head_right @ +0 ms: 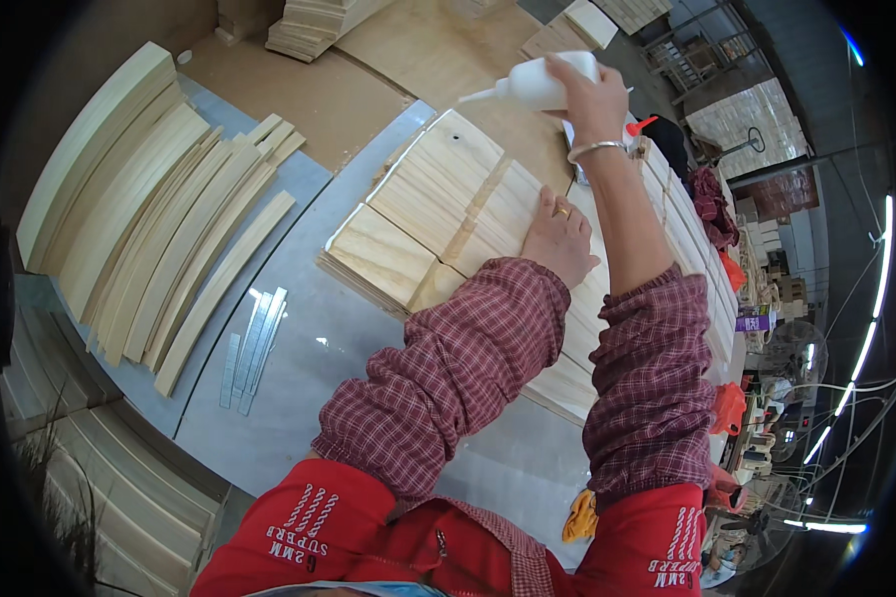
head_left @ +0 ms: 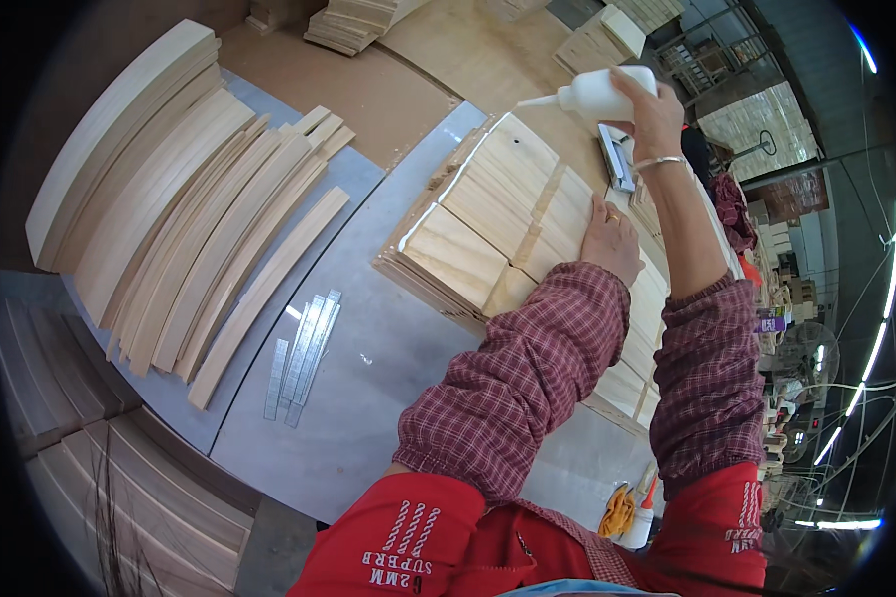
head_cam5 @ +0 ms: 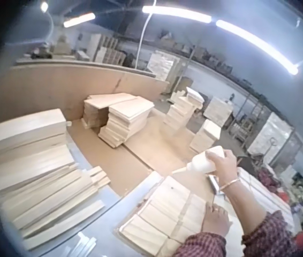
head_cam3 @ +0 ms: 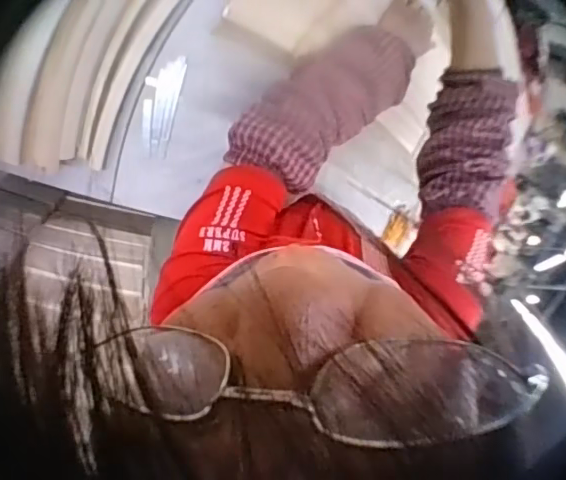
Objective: Assembling wooden boxes using wood glue and a pneumatic nail gun in a factory setting.
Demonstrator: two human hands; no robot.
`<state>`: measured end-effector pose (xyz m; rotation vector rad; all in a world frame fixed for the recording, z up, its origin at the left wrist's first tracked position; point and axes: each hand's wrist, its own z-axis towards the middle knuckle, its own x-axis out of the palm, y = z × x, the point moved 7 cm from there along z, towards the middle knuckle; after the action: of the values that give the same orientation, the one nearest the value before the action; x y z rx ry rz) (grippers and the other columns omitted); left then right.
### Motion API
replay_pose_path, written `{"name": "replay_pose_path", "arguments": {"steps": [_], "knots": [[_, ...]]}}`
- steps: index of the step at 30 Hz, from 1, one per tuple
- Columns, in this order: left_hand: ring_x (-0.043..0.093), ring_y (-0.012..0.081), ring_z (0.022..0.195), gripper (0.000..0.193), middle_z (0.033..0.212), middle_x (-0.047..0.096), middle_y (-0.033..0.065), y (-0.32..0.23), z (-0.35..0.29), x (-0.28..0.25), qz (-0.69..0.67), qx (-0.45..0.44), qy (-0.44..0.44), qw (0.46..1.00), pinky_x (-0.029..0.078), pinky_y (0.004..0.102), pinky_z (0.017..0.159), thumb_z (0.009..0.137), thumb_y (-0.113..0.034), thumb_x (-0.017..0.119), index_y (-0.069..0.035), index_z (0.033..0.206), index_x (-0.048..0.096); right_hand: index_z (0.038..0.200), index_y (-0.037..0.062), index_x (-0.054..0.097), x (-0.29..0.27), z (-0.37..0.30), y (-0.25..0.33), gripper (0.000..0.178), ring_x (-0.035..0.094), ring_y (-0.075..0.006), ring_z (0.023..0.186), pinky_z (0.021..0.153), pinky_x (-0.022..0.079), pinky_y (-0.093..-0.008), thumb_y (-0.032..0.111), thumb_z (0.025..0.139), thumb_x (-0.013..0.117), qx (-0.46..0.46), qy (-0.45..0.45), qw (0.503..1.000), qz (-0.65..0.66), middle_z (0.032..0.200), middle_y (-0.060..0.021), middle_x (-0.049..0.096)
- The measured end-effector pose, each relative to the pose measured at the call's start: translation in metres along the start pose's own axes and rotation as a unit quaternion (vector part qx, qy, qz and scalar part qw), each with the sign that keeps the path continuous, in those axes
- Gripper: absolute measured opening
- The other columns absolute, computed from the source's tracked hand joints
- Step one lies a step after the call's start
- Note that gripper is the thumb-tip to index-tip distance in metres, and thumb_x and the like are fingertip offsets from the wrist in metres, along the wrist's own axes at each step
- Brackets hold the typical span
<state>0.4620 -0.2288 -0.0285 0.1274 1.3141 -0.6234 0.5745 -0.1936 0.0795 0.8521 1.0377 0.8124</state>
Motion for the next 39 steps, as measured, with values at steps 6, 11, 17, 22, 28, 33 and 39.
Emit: {"name": "replay_pose_path", "arguments": {"steps": [6, 11, 17, 22, 28, 33, 39], "knots": [[0.042, 0.0314, 0.124, 0.056, 0.126, 0.054, 0.0151, 0.000, 0.001, -0.002, -0.022, -0.013, -0.003, 1.000, 0.017, 0.0506, 0.106, 0.091, -0.046, 0.044, -0.001, 0.123, 0.054, 0.120, -0.0106, 0.041, -0.064, -0.047, -0.037, 0.061, 0.060, -0.0382, 0.095, 0.079, 0.058, -0.0439, 0.019, 0.076, 0.072, 0.124, 0.040, 0.925, 0.357, 0.111, -0.0263, 0.052], [0.041, 0.0324, 0.124, 0.056, 0.128, 0.052, 0.0169, 0.000, -0.008, -0.008, -0.020, 0.011, -0.049, 0.999, 0.021, 0.0470, 0.106, 0.090, -0.046, 0.046, 0.000, 0.122, 0.054, 0.127, -0.0095, 0.033, -0.097, -0.102, -0.048, 0.063, 0.054, -0.0413, 0.106, 0.090, 0.052, -0.0485, 0.013, 0.079, 0.068, 0.154, 0.022, 0.855, 0.494, 0.121, -0.0279, 0.045], [0.042, 0.0339, 0.123, 0.056, 0.122, 0.053, 0.0194, -0.019, -0.056, -0.039, -0.025, 0.064, -0.001, 0.998, 0.028, 0.0426, 0.104, 0.086, -0.046, 0.051, 0.002, 0.113, 0.056, 0.124, -0.0106, 0.036, -0.112, -0.122, -0.073, 0.063, 0.058, -0.0378, 0.100, 0.082, 0.055, -0.0442, 0.014, 0.077, 0.071, 0.149, 0.014, 0.908, 0.391, 0.114, -0.0249, 0.051], [0.041, 0.0351, 0.123, 0.057, 0.126, 0.049, 0.0190, -0.014, -0.133, -0.056, -0.063, 0.102, -0.079, 0.990, 0.029, 0.0428, 0.105, 0.082, -0.044, 0.058, 0.002, 0.115, 0.053, 0.121, -0.0136, 0.039, -0.100, -0.122, -0.084, 0.064, 0.063, -0.0324, 0.089, 0.069, 0.058, -0.0375, 0.015, 0.075, 0.073, 0.161, -0.020, 0.920, 0.357, 0.102, -0.0204, 0.056], [0.034, 0.0381, 0.129, 0.064, 0.133, 0.044, 0.0223, 0.002, -0.176, -0.063, -0.109, 0.090, -0.124, 0.982, 0.021, 0.0485, 0.109, 0.080, -0.043, 0.058, 0.005, 0.121, 0.049, 0.114, -0.0115, 0.043, -0.084, -0.120, -0.097, 0.059, 0.064, -0.0290, 0.084, 0.059, 0.057, -0.0328, 0.018, 0.074, 0.075, 0.164, -0.115, 0.925, 0.324, 0.099, -0.0194, 0.057], [0.030, 0.0369, 0.133, 0.065, 0.138, 0.040, 0.0211, 0.005, -0.180, -0.060, -0.111, 0.085, -0.130, 0.982, 0.020, 0.0482, 0.110, 0.081, -0.044, 0.057, 0.004, 0.125, 0.048, 0.110, -0.0094, 0.043, -0.081, -0.116, -0.092, 0.058, 0.063, -0.0279, 0.082, 0.054, 0.056, -0.0314, 0.021, 0.073, 0.075, 0.148, -0.172, 0.938, 0.263, 0.101, -0.0206, 0.055], [0.029, 0.0384, 0.133, 0.067, 0.138, 0.039, 0.0225, 0.006, -0.181, -0.058, -0.120, 0.093, -0.141, 0.978, 0.020, 0.0489, 0.110, 0.081, -0.044, 0.057, 0.005, 0.126, 0.047, 0.110, -0.0093, 0.042, -0.075, -0.120, -0.076, 0.056, 0.063, -0.0285, 0.082, 0.055, 0.057, -0.0313, 0.019, 0.074, 0.075, 0.132, -0.204, 0.952, 0.187, 0.102, -0.0219, 0.054]]}}
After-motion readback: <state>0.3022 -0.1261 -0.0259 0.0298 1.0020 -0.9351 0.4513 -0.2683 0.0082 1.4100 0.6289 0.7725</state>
